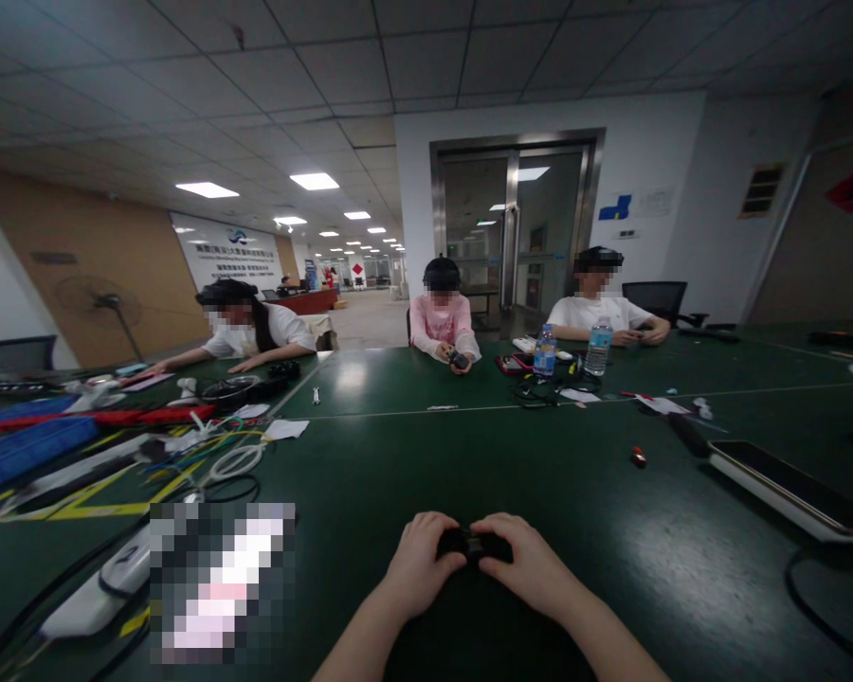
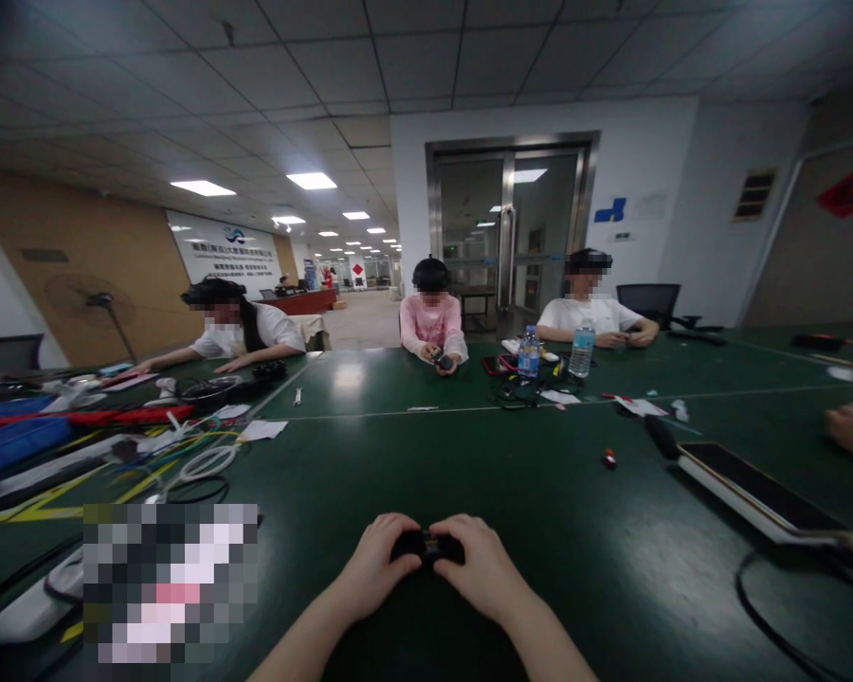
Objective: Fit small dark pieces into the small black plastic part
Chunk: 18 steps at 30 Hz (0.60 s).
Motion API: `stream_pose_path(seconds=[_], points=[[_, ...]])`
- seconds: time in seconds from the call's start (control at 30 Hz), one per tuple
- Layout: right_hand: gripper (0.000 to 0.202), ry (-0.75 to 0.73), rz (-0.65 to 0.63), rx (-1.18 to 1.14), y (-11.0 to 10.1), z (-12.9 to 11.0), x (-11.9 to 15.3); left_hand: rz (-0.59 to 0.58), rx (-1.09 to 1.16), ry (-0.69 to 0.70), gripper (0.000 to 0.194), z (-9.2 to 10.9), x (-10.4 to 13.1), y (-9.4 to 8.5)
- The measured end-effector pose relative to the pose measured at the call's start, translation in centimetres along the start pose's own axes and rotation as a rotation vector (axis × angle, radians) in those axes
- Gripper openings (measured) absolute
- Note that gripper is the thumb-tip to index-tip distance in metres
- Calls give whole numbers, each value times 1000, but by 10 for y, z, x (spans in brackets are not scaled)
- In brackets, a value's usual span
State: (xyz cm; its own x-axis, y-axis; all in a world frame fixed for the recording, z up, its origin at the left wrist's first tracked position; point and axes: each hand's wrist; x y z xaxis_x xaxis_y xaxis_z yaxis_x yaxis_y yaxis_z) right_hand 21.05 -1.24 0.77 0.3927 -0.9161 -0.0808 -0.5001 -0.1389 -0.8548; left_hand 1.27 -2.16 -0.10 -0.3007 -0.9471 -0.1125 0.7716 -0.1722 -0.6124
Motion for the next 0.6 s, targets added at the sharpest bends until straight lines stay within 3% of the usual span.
stream_pose_path(seconds=[0.6], points=[[25,-14,-13,12,-2,-3,-1,-24,20,-17,33,7,3,-5]])
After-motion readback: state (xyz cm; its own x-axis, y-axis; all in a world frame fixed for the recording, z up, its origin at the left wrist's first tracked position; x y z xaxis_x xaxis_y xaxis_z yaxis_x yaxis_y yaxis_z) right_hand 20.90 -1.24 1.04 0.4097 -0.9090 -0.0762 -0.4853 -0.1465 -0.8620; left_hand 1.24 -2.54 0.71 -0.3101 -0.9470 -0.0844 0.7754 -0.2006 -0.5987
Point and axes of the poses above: each hand's wrist, its own x-axis away from the middle knuckle, its own y-axis out of the palm, z = x × y, and after that the axes turned 14 degrees about x, right-handed
